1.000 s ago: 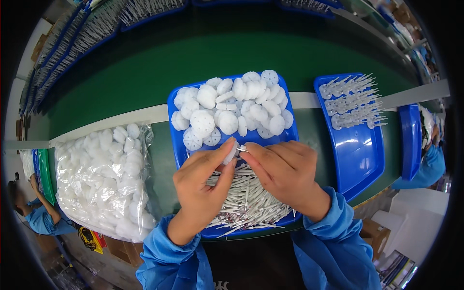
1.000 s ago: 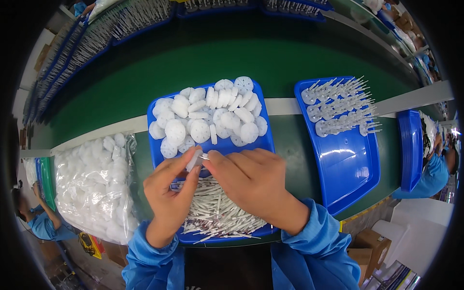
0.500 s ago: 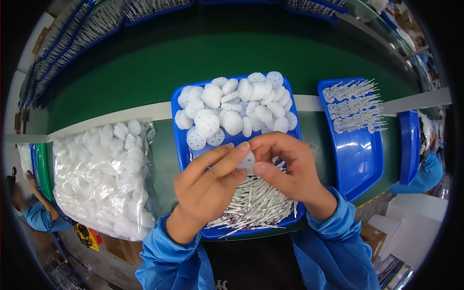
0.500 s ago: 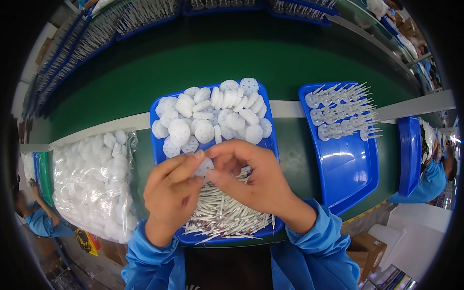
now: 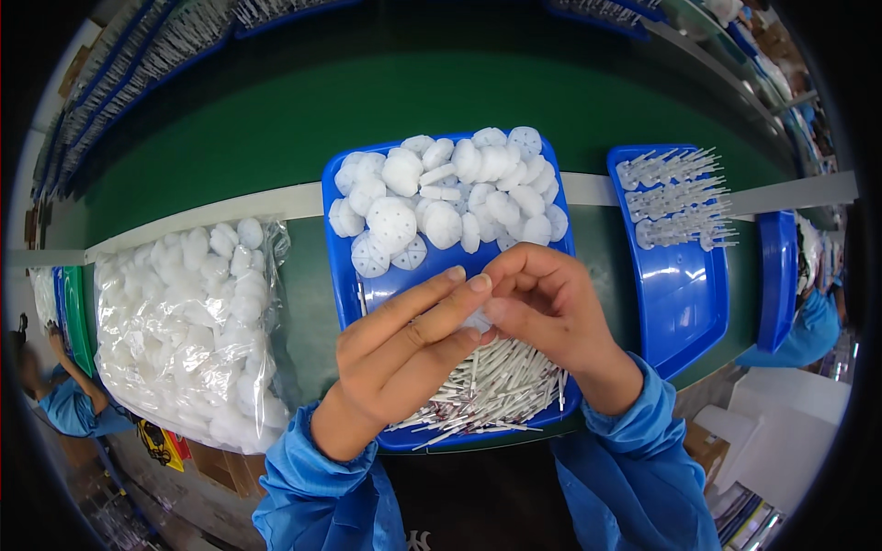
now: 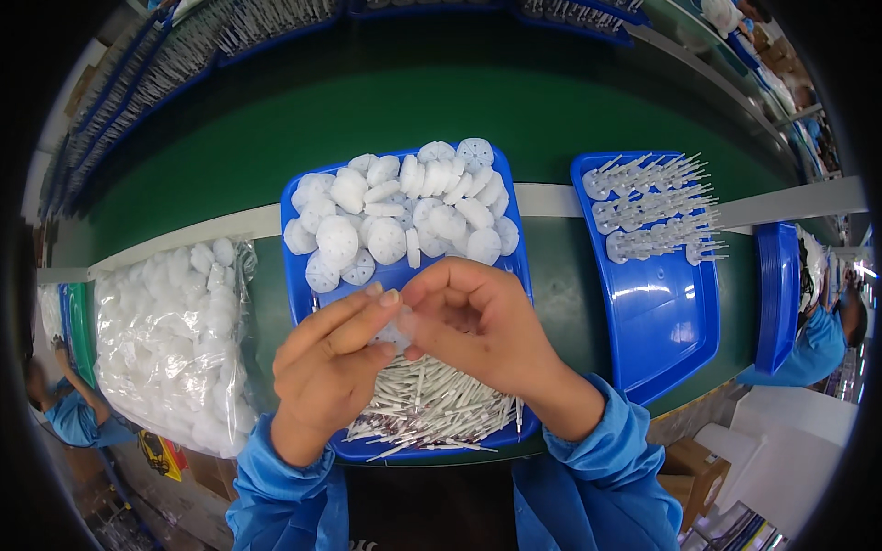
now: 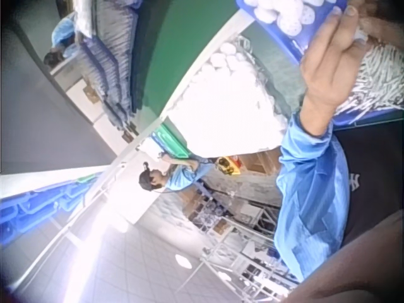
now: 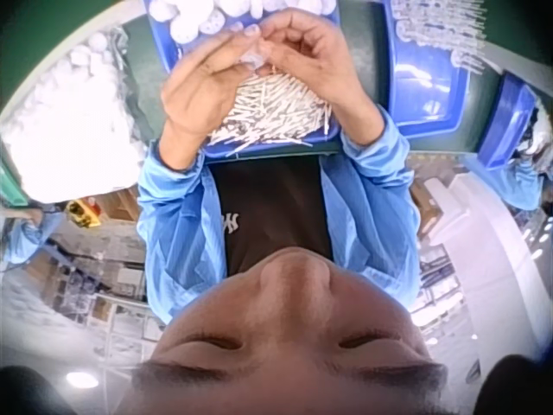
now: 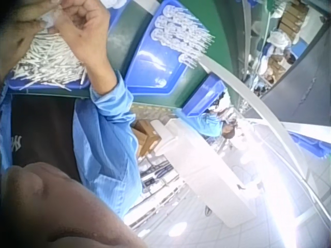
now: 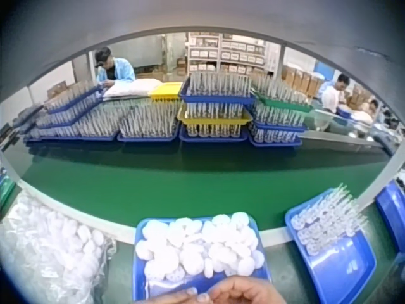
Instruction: The person inserts white plastic sticks into white cotton balls one by one. They pick a cotton ball from a blue tray, insert a stick, and place the finished swab into a second blue tray. The process is repeated continuously throughout the clip.
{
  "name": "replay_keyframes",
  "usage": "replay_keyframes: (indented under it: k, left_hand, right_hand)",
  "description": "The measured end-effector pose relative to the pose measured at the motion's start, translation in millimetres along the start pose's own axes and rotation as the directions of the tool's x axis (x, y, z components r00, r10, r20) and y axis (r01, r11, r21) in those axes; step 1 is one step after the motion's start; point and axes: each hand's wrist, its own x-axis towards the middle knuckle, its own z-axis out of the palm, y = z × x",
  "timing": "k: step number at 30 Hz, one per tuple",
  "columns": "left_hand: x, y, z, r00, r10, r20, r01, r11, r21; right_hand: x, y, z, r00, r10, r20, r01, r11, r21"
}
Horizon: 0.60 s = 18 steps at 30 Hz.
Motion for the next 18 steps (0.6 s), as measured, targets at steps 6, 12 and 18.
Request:
replay_keyframes:
  k: [6, 12, 18]
  left_hand:
    - [-2.1, -3.1, -1.9, 1.000, -0.002, 0.021, 0.002, 1.000, 0.005]
    - [-9.0, -9.3, -8.0, 0.888, -0.423, -0.183, 0.353, 0.879, -0.319]
    - [-16.9, -16.9, -7.0, 0.778, -0.625, -0.062, 0.523, 0.699, -0.487]
  right_hand:
    - [-9.3, 0.8, -3.6, 0.997, -0.070, 0.016, 0.071, 0.993, -0.090]
    - [3.7, -10.2, 4.3, 0.896, -0.359, 0.261, 0.369, 0.276, -0.887]
    - [18.6, -6.8, 28.5, 0.909, -0.280, 0.308, 0.325, 0.014, -0.946]
